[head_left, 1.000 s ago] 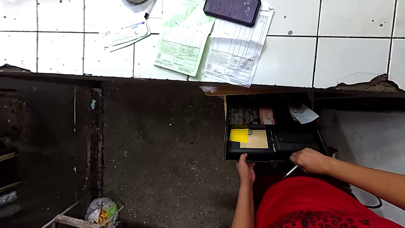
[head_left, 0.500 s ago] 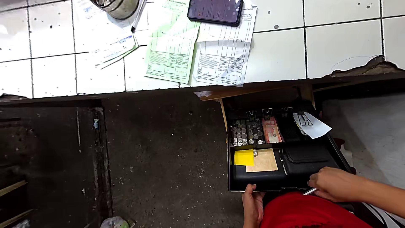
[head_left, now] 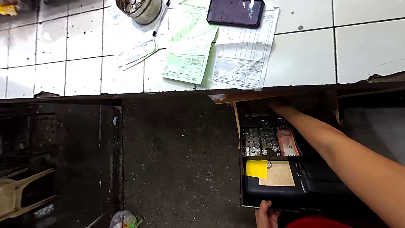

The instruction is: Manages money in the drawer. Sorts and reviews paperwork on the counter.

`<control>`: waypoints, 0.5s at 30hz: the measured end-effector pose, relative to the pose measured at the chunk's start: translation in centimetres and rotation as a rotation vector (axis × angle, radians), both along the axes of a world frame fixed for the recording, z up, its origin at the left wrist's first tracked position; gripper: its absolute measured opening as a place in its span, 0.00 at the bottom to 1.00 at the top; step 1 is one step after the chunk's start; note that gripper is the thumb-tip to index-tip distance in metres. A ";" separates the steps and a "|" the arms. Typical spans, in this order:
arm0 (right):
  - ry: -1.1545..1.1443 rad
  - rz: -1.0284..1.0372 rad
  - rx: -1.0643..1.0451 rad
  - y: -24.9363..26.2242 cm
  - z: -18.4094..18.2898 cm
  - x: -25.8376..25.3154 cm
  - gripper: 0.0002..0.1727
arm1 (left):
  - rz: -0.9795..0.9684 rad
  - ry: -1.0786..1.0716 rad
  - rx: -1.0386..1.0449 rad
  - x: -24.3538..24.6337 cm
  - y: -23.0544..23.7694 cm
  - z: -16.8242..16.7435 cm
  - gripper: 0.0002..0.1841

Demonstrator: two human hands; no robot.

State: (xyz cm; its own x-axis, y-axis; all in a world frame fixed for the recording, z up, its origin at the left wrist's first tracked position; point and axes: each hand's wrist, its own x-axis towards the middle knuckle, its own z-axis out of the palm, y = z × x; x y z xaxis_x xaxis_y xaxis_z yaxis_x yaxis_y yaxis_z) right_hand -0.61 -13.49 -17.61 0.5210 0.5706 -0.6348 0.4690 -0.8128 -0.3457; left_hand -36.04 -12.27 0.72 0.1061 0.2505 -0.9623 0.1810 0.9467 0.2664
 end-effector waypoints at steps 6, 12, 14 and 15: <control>-0.011 -0.041 0.006 -0.2 0.4 0.1 0.21 | 0.029 -0.015 -0.004 0.3 -0.3 -1.0 0.12; -0.160 0.096 0.359 -3.0 9.3 -1.4 0.14 | 0.035 -0.083 -0.002 0.6 0.0 -2.3 0.12; -0.234 -0.144 0.603 -4.1 13.7 -1.9 0.10 | 0.019 -0.123 0.002 1.0 0.2 -3.8 0.12; -0.191 -0.293 0.623 -4.4 16.2 -1.6 0.10 | 0.016 -0.139 0.006 1.4 0.2 -4.5 0.12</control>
